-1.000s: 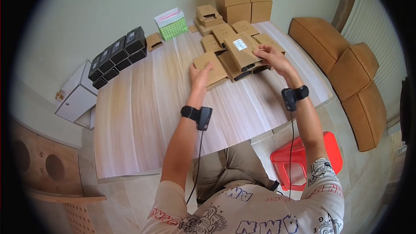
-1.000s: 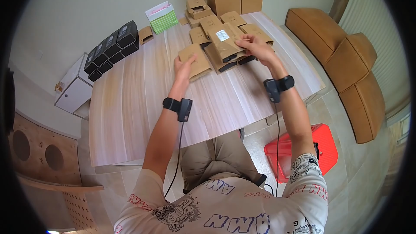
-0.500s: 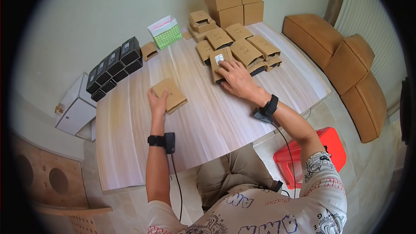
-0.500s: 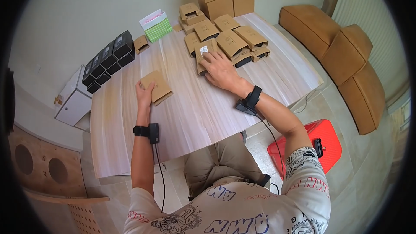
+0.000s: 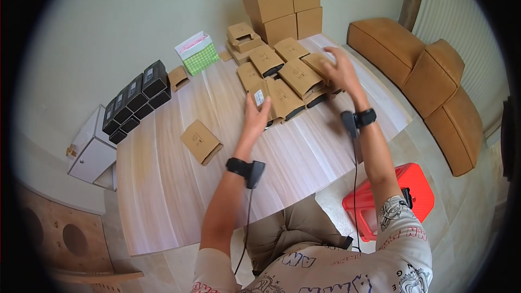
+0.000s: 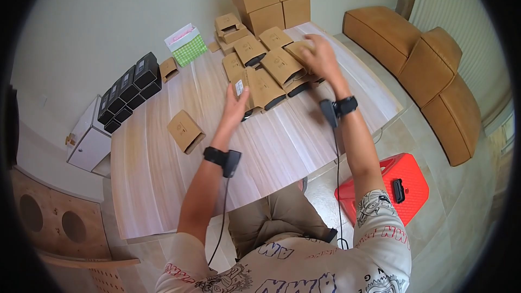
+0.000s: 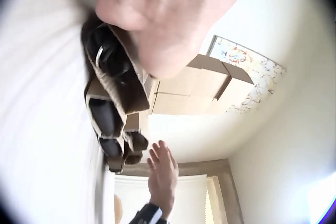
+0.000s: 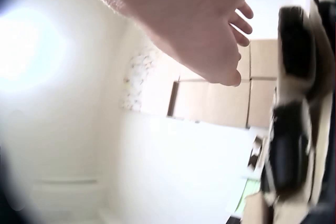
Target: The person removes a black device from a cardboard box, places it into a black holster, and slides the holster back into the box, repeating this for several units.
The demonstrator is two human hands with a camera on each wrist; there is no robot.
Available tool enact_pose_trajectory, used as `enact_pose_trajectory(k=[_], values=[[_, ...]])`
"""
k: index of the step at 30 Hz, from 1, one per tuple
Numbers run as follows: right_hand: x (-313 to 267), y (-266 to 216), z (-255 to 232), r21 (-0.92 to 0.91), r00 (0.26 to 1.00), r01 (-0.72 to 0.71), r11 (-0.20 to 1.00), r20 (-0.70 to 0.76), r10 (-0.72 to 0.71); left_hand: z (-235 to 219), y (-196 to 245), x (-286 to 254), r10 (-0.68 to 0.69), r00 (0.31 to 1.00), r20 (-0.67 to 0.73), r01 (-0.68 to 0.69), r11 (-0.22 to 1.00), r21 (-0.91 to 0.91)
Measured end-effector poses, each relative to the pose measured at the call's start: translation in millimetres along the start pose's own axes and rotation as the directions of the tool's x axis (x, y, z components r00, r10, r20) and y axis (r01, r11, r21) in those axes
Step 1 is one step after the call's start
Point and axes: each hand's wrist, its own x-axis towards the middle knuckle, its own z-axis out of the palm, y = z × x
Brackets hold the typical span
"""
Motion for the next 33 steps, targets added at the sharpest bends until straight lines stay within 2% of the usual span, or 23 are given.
enact_pose_trajectory(k=[1,2,3,4,5,7,9,11,13,14,16,20,22,26,29,31,32,33], values=[[7,36,-1,-0.001,1.0,-0.001,1.0,-0.004,0.001,12,6,0,-0.017,1.0,-0.013,0.017,1.0,-0.005],[13,77,2,-0.038,0.983,-0.165,0.986,0.076,0.168,21,11,0,-0.016,1.0,-0.011,0.015,1.0,-0.006],[14,106,3,-0.087,0.932,-0.321,0.943,0.15,0.331,29,17,0,-0.104,0.994,-0.04,0.096,0.982,-0.163],[13,112,1,0.122,0.845,-0.488,0.864,0.313,0.433,33,27,0,-0.195,0.979,-0.056,0.168,0.933,-0.317],[10,117,3,0.124,0.845,-0.488,0.864,0.315,0.432,36,36,-1,-0.196,0.979,-0.058,0.168,0.934,-0.315],[-1,94,-2,0.329,0.828,-0.509,0.795,0.439,0.348,37,63,-5,-0.084,0.994,-0.072,0.042,0.886,-0.462],[-1,85,-5,0.305,0.816,-0.534,0.788,0.429,0.387,37,70,-2,-0.039,0.997,-0.07,0.003,0.891,-0.455],[0,85,-3,0.532,0.84,-0.539,0.653,0.402,0.365,36,69,-1,-0.002,0.997,-0.073,-0.031,0.894,-0.448],[-3,91,4,0.482,0.832,-0.537,0.693,0.437,0.341,38,51,14,-0.147,0.96,-0.237,0.066,0.945,-0.319],[-5,95,10,0.462,0.812,-0.565,0.683,0.458,0.362,38,42,22,-0.14,0.961,-0.239,0.059,0.947,-0.316],[-9,92,11,0.435,0.78,-0.605,0.667,0.492,0.387,40,19,35,-0.274,0.94,-0.204,0.139,0.852,-0.506],[-7,83,3,0.395,0.781,-0.586,0.707,0.506,0.366,55,7,55,-0.226,0.95,-0.217,0.124,0.908,-0.4],[-7,83,2,0.406,0.758,-0.62,0.671,0.531,0.379,63,29,47,-0.197,0.943,-0.267,0.155,0.973,-0.17],[-8,89,2,0.464,0.762,-0.629,0.624,0.526,0.378,68,52,35,-0.235,0.934,-0.268,0.18,0.96,-0.215],[-9,80,-2,0.465,0.772,-0.62,0.632,0.507,0.384,68,37,41,-0.237,0.925,-0.297,0.197,0.968,-0.157],[-9,81,-1,0.455,0.778,-0.606,0.652,0.51,0.367,66,25,44,-0.189,0.947,-0.258,0.095,0.936,-0.339],[-9,82,-1,0.454,0.779,-0.605,0.654,0.509,0.367,64,19,48,-0.189,0.948,-0.258,0.094,0.936,-0.34],[-9,81,0,0.444,0.775,-0.607,0.659,0.514,0.368,62,17,52,-0.195,0.951,-0.238,0.081,0.906,-0.416]])
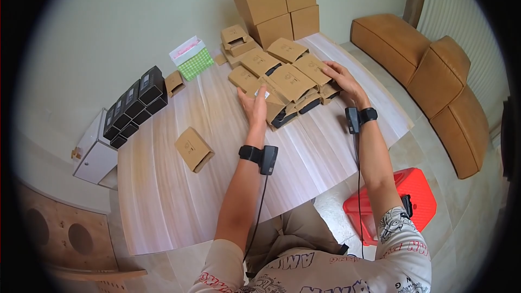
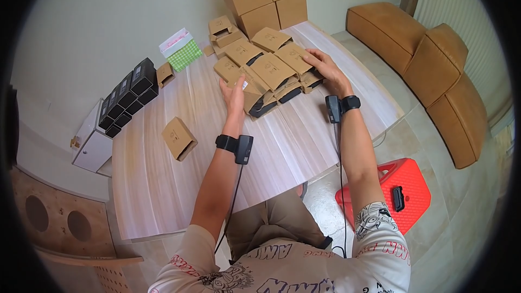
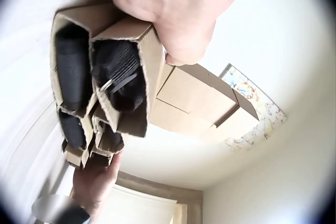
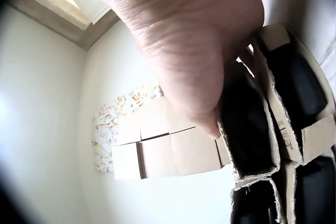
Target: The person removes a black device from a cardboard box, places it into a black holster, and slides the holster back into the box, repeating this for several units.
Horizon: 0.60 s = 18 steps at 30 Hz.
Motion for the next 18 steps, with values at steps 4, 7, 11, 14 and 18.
enact_pose_trajectory(k=[4,7,11,14,18], values=[[-2,-2,4,-0.034,1.0,-0.005,0.999,-0.007,0.004,-10,9,17,-0.061,0.987,0.146,0.08,0.989,-0.126],[-3,-3,5,0.016,1.0,-0.013,1.0,0.005,0.013,-10,15,25,-0.102,0.985,0.141,0.106,0.994,-0.016],[-2,-2,5,0.003,1.0,-0.01,1.0,-0.003,0.01,-10,-3,48,-0.09,0.99,0.105,0.087,0.996,0.024],[0,2,4,-0.017,1.0,-0.006,1.0,-0.007,0.005,-7,-7,55,-0.079,0.996,0.03,0.074,0.987,0.144],[2,4,3,-0.026,1.0,-0.003,1.0,-0.016,0.003,-13,-1,60,-0.138,0.981,0.137,0.132,0.99,0.046]])
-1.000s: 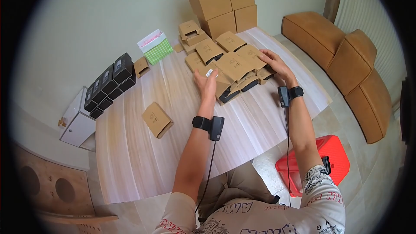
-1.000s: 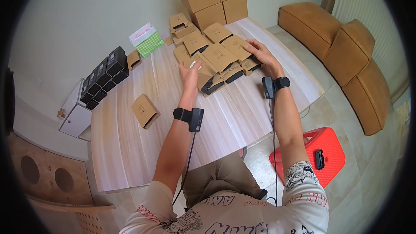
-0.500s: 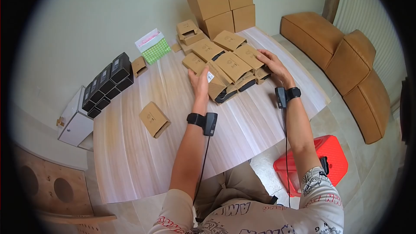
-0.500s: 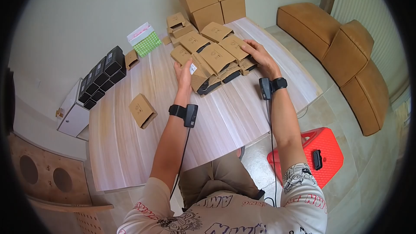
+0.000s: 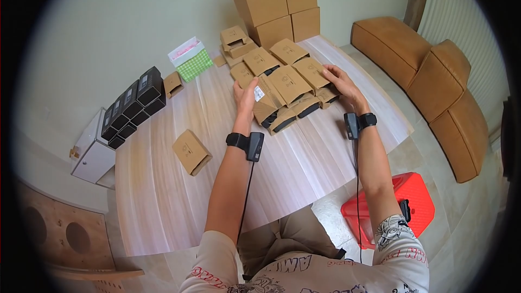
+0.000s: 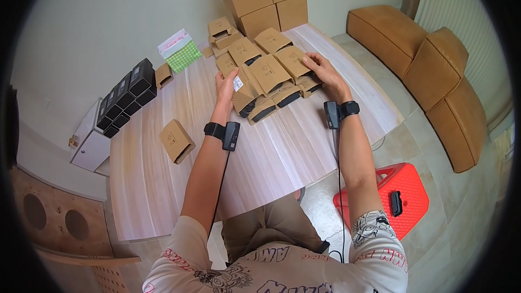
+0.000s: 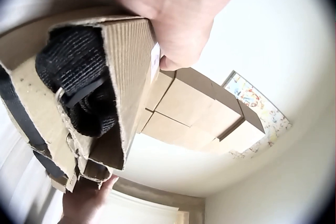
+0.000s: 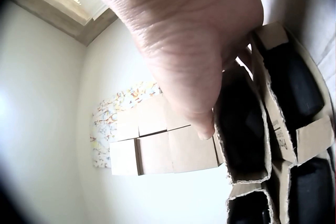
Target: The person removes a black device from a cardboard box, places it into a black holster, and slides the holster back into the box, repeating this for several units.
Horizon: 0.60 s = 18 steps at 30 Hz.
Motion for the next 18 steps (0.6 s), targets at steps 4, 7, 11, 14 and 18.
enact_pose_trajectory(k=[4,7,11,14,18], values=[[-1,2,0,0.013,0.998,-0.009,1.0,-0.055,0.01,-6,5,-9,-0.061,0.998,-0.021,0.056,0.983,-0.177],[3,7,-5,-0.029,0.992,-0.038,0.999,-0.12,0.034,-16,3,-17,-0.083,0.996,-0.034,0.073,0.973,-0.22],[12,17,-17,-0.066,0.976,-0.031,0.997,-0.216,0.016,-25,1,-27,-0.093,0.996,0.008,0.092,0.96,-0.266],[20,27,-19,0.019,0.933,0.071,0.997,-0.355,-0.059,-28,-1,-38,-0.1,0.995,-0.01,0.096,0.974,-0.204],[34,38,-36,0.015,0.898,0.103,0.995,-0.431,-0.087,-28,19,-66,-0.096,0.995,-0.015,0.094,0.992,-0.08]])
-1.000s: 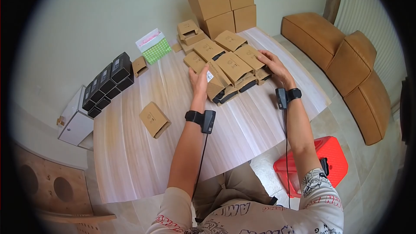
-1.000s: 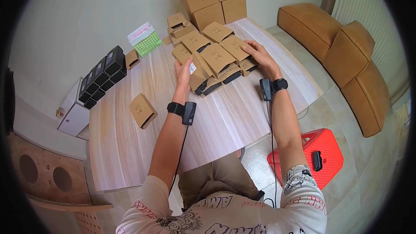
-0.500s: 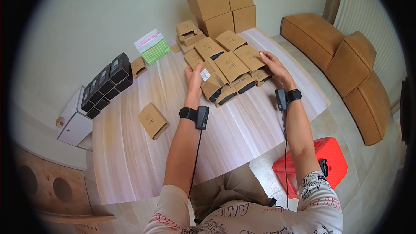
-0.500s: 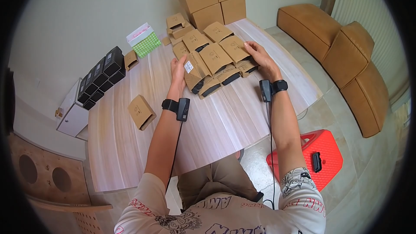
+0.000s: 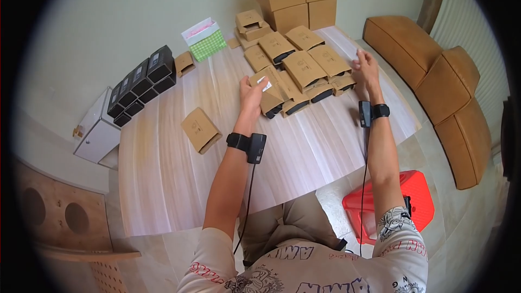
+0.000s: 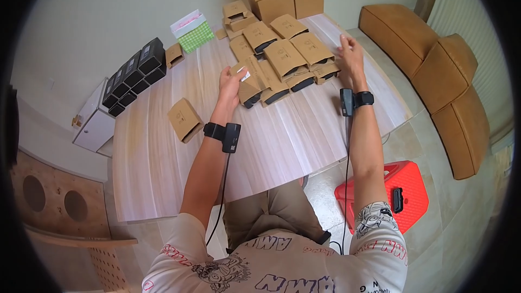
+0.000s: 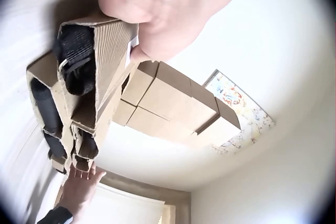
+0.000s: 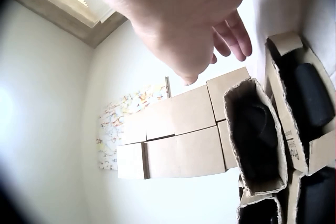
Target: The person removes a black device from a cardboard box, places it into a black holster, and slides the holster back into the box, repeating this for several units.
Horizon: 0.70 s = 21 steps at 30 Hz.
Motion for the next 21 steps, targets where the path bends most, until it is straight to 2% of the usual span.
enact_pose_trajectory(k=[1,2,4,5,6,7,8,10,12,14,15,16,17,18,19,20,21], values=[[-2,-4,3,-0.007,0.987,0.12,0.993,-0.104,-0.121,-5,2,-3,-0.005,1.0,-0.001,0.005,0.998,-0.06],[-3,-10,5,-0.004,0.988,0.12,0.993,-0.092,-0.12,-11,6,-5,-0.004,1.0,-0.013,0.003,0.998,-0.061],[-17,-39,8,-0.082,0.93,0.311,0.947,-0.178,-0.321,-27,10,-12,0.007,0.996,0.09,0.005,0.991,-0.136],[-28,-54,15,-0.055,0.93,0.33,0.942,-0.15,-0.334,-36,13,-18,0.007,0.997,0.078,0.004,0.99,-0.139],[-42,-72,27,-0.05,0.932,0.331,0.942,-0.138,-0.335,-44,26,-30,-0.02,0.992,0.127,0.034,0.993,-0.114],[-59,-86,41,-0.014,0.923,0.385,0.923,0.019,-0.384,-53,35,-41,-0.051,0.984,0.173,0.067,0.994,-0.086],[-81,-99,56,0.032,0.888,0.428,0.903,0.174,-0.426,-62,39,-51,-0.055,0.986,0.158,0.07,0.994,-0.087],[-145,-129,83,-0.097,0.818,0.358,0.928,0.512,-0.262,-76,49,-64,-0.066,0.98,0.187,0.069,0.998,-0.009],[-216,-146,105,-0.079,0.716,0.325,0.942,0.671,-0.191,-87,54,-80,-0.046,0.977,0.208,0.061,0.996,-0.063],[-251,-138,119,-0.118,0.628,0.339,0.933,0.767,-0.131,-93,61,-96,-0.029,0.969,0.247,0.059,0.992,-0.113],[-260,-134,126,-0.13,0.638,0.335,0.933,0.76,-0.123,-96,66,-104,-0.008,0.974,0.227,0.03,0.995,-0.094],[-267,-129,131,-0.007,0.64,0.15,0.989,0.763,-0.091,-100,68,-110,0.011,0.978,0.207,0.005,0.997,-0.078],[-271,-127,130,0.115,0.638,-0.042,0.992,0.768,-0.062,-106,69,-114,0.004,0.975,0.221,0.014,0.996,-0.083],[-270,-128,124,0.105,0.648,-0.041,0.994,0.76,-0.053,-115,71,-116,-0.017,0.968,0.251,0.02,1.0,-0.008],[-264,-131,119,0.092,0.643,-0.156,0.984,0.765,0.03,-122,75,-118,-0.036,0.96,0.277,0.018,0.997,0.069],[-256,-135,114,0.083,0.629,-0.267,0.96,0.77,0.109,-129,80,-118,-0.037,0.956,0.29,0.018,0.998,0.068],[-248,-142,106,0.069,0.625,-0.286,0.956,0.769,0.132,-134,85,-120,-0.01,0.95,0.311,-0.012,0.998,0.069]])
